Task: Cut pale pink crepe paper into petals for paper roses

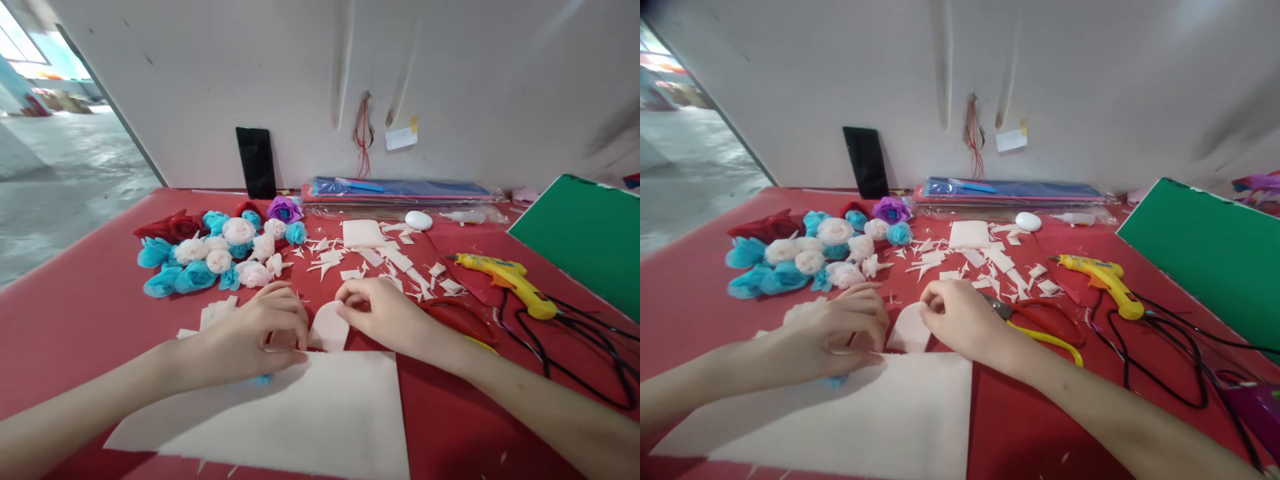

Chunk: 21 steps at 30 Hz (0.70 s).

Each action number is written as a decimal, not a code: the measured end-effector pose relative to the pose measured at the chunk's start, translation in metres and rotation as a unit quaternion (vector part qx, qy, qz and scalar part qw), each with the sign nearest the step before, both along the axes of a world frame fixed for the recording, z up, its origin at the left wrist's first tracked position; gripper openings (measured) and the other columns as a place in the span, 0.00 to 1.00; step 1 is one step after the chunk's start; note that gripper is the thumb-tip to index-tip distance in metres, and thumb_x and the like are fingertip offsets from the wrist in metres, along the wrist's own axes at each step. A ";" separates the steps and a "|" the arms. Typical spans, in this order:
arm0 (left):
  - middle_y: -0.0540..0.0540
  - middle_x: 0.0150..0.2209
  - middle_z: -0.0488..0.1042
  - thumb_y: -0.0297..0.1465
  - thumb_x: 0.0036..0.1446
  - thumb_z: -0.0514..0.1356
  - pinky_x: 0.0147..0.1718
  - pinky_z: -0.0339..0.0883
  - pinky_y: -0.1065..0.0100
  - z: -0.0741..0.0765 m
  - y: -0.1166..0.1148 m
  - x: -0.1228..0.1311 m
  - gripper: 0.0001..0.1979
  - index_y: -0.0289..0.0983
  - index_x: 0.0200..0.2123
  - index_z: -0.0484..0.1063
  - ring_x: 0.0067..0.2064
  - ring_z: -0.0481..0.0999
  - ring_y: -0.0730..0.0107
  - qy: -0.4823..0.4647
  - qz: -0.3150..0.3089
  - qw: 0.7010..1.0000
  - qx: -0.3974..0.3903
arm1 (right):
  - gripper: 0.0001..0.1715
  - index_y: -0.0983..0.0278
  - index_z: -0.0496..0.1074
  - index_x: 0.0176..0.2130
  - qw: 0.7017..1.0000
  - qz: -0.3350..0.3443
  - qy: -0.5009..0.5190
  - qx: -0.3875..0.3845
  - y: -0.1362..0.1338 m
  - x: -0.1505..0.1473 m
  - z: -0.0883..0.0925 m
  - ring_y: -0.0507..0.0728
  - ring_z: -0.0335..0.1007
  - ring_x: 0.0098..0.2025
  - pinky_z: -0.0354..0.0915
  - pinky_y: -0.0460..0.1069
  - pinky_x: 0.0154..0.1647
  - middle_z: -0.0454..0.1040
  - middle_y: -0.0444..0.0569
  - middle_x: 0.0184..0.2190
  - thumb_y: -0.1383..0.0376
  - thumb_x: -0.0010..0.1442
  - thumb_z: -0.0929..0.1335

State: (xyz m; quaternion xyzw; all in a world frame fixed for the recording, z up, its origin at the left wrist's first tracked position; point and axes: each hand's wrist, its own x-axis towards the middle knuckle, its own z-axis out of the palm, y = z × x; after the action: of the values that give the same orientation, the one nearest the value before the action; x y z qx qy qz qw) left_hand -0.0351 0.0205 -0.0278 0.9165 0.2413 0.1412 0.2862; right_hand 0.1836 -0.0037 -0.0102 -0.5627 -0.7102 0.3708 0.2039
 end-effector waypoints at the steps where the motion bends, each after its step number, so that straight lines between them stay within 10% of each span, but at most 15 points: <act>1: 0.51 0.31 0.73 0.29 0.56 0.60 0.52 0.59 0.60 0.002 0.000 0.001 0.06 0.40 0.27 0.71 0.35 0.72 0.69 -0.002 0.002 1.000 -0.007 | 0.04 0.64 0.68 0.28 1.000 0.005 -0.001 -0.013 0.000 0.000 0.000 0.52 0.70 0.30 0.62 0.47 0.33 0.76 0.46 0.27 0.69 0.56 0.66; 9: 0.49 0.33 0.76 0.30 0.61 0.54 0.35 0.64 0.70 0.008 0.007 -0.007 0.09 0.41 0.34 0.74 0.36 0.73 0.68 0.004 0.047 0.998 -0.049 | 0.03 0.65 0.69 0.29 0.997 0.027 -0.010 -0.076 0.003 0.000 0.002 0.49 0.66 0.26 0.59 0.45 0.28 0.73 0.43 0.24 0.70 0.55 0.67; 21: 0.52 0.32 0.74 0.32 0.52 0.63 0.38 0.62 0.70 0.014 0.010 -0.015 0.02 0.42 0.29 0.74 0.38 0.71 0.67 0.130 0.034 0.987 -0.087 | 0.02 0.66 0.71 0.29 0.997 0.035 -0.023 -0.069 0.003 0.000 -0.009 0.51 0.68 0.29 0.63 0.48 0.32 0.72 0.41 0.26 0.70 0.55 0.68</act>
State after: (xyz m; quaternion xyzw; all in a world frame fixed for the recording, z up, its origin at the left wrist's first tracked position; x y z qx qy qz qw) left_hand -0.0497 0.0301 -0.0142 0.8900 0.3188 0.0085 0.3259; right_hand 0.1833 -0.0003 -0.0192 -0.5581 -0.7070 0.4128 0.1353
